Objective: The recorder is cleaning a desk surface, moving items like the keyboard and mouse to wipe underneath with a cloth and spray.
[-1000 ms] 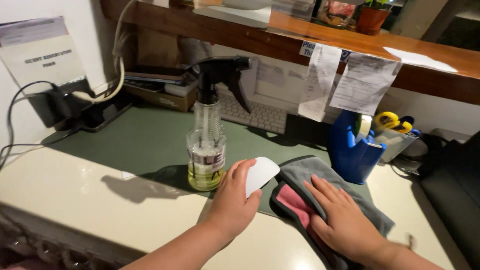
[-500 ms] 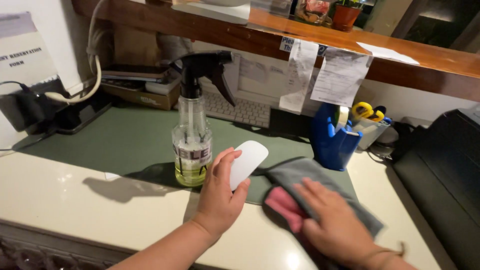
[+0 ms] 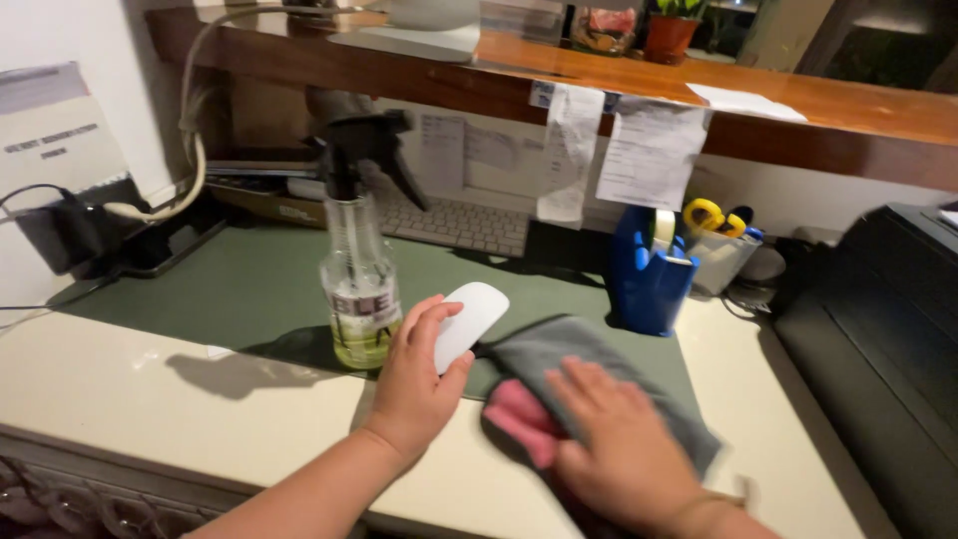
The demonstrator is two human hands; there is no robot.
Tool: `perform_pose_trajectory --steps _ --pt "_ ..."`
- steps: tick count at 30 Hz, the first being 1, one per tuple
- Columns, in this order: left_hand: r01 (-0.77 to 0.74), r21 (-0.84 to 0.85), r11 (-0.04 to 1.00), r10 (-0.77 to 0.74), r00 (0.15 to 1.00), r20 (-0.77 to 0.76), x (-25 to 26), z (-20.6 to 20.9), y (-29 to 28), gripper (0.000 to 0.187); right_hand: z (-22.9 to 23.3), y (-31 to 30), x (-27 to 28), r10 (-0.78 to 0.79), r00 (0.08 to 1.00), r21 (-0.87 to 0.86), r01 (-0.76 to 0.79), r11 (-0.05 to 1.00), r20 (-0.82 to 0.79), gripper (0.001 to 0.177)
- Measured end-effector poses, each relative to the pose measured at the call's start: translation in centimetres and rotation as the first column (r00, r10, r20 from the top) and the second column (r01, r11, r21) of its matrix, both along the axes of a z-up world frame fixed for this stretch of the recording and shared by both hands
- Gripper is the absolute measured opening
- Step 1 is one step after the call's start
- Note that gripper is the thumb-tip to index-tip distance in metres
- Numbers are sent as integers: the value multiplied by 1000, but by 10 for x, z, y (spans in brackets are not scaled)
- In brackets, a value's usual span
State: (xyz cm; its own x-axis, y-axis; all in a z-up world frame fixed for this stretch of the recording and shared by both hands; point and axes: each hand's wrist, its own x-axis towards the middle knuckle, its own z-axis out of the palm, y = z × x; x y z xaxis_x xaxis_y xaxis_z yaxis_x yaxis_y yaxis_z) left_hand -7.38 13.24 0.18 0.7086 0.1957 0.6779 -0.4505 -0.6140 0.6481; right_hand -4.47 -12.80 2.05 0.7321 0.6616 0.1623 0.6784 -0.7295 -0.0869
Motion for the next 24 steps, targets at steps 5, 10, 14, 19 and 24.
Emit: perform_pose_trajectory --steps 5,10,14,19,24 --pt "54 -1 999 -54 979 -196 14 11 -27 54 -1 -80 18 -307 951 -30 308 951 24 77" --pt "114 96 989 -91 971 -220 61 4 -79 53 -12 -109 -5 -427 903 -40 429 902 55 80" --pt "215 119 969 -170 937 -306 75 12 -139 53 -51 -147 -21 -217 972 8 217 976 94 87" --pt "279 133 951 -206 894 -398 83 16 -186 54 -49 -162 -28 168 986 121 -168 978 16 98" --pt "325 8 946 -305 897 -320 89 12 -178 53 13 -120 -39 173 983 500 -117 858 -67 61"
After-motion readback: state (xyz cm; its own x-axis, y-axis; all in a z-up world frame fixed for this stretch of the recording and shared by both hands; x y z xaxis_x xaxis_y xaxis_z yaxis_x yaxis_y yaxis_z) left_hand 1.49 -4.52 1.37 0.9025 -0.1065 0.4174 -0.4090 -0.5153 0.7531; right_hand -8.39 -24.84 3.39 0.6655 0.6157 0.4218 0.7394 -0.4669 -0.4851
